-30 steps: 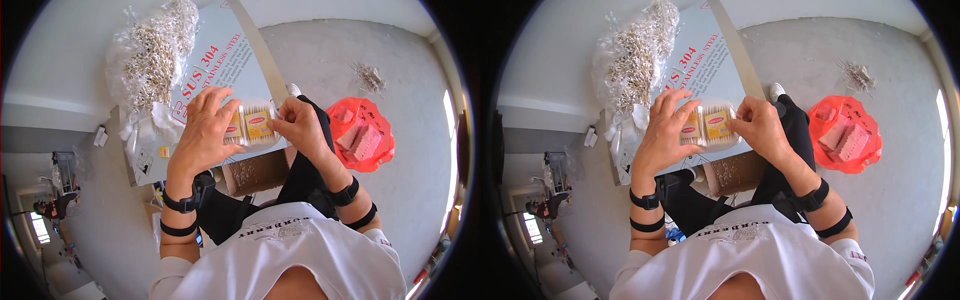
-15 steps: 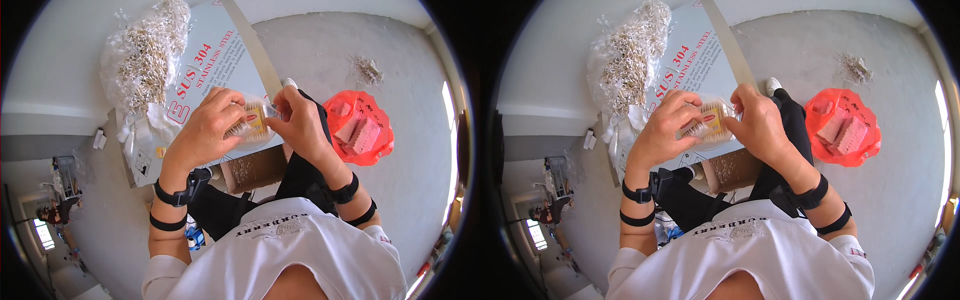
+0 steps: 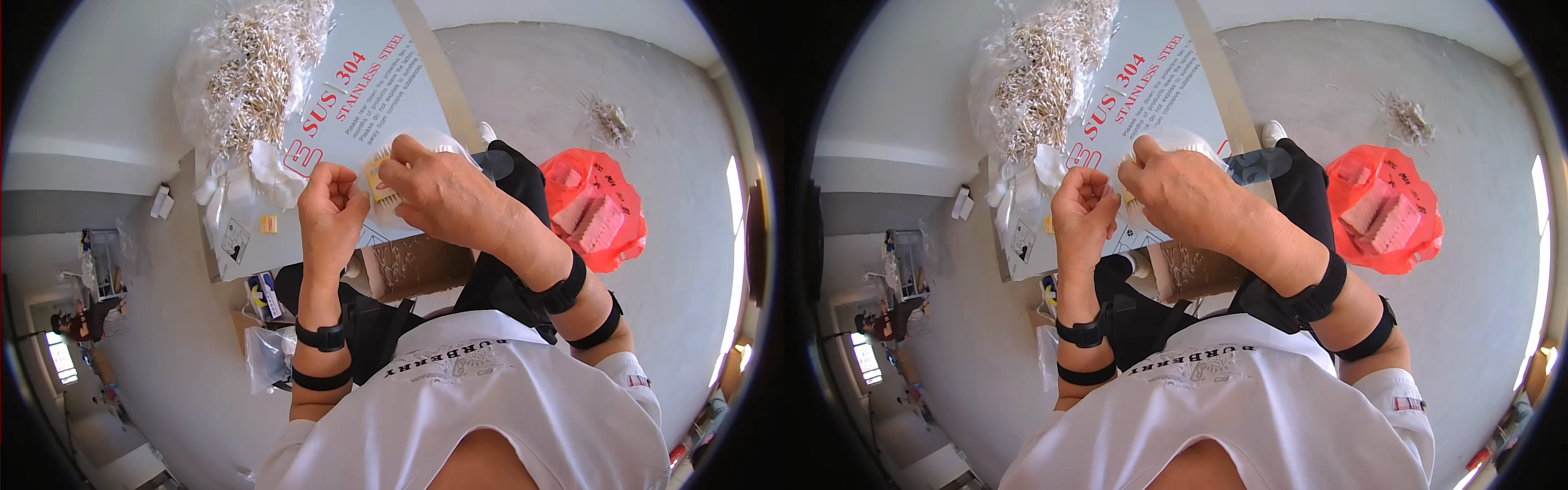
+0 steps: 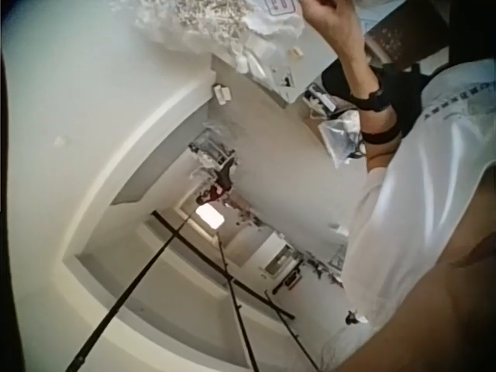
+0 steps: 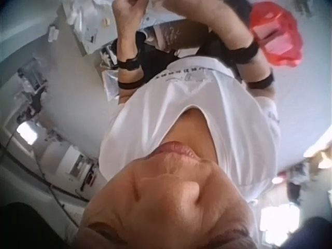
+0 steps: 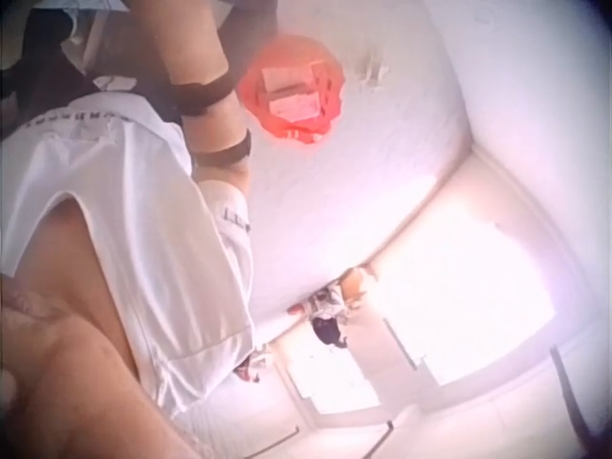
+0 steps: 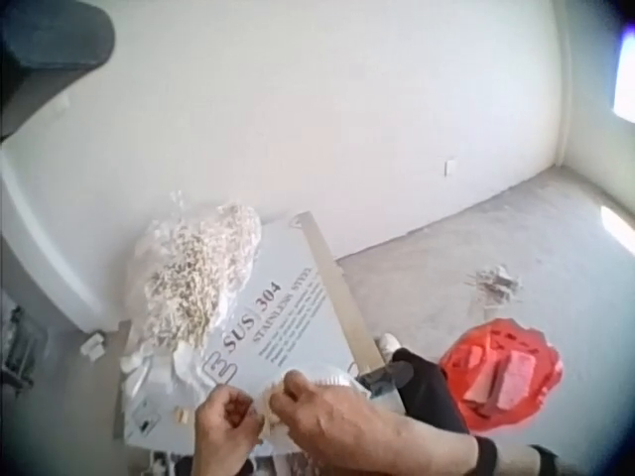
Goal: Packing individual retail containers of cotton swabs into clear plastic bags and placing them into a box.
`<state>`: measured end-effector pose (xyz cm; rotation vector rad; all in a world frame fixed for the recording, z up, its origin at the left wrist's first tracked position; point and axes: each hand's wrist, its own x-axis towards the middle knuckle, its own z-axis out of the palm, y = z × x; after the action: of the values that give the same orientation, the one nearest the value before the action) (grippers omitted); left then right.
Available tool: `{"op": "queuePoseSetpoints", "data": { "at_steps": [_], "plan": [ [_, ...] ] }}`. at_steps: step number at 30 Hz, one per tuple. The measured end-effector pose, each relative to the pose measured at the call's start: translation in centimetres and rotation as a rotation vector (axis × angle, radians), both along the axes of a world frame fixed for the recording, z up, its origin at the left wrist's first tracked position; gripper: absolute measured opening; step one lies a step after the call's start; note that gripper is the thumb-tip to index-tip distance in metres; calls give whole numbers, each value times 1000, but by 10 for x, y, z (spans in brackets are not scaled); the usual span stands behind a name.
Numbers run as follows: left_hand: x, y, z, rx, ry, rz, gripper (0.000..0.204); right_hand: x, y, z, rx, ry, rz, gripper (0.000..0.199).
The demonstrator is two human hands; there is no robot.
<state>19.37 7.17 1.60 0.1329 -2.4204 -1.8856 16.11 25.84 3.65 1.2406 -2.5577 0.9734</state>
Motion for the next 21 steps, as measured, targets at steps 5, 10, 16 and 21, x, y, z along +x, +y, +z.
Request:
{"op": "queuePoseSetpoints", "data": {
  "at_steps": [5,10,16,21],
  "plan": [
    [-1,12,9,-13,-68,-14,21,8,-13,-3,-11,-177,-168,32],
    [0,17,17,-12,-106,-57,22,1,-20,-15,79,-228,-247,36],
    [-5,13,23,-405,174,-43,23,-5,-12,-9,122,-281,-198,37],
    [-7,25,57,-359,233,-363,15,-3,4,-4,-3,-247,-97,29]
  ]
}}
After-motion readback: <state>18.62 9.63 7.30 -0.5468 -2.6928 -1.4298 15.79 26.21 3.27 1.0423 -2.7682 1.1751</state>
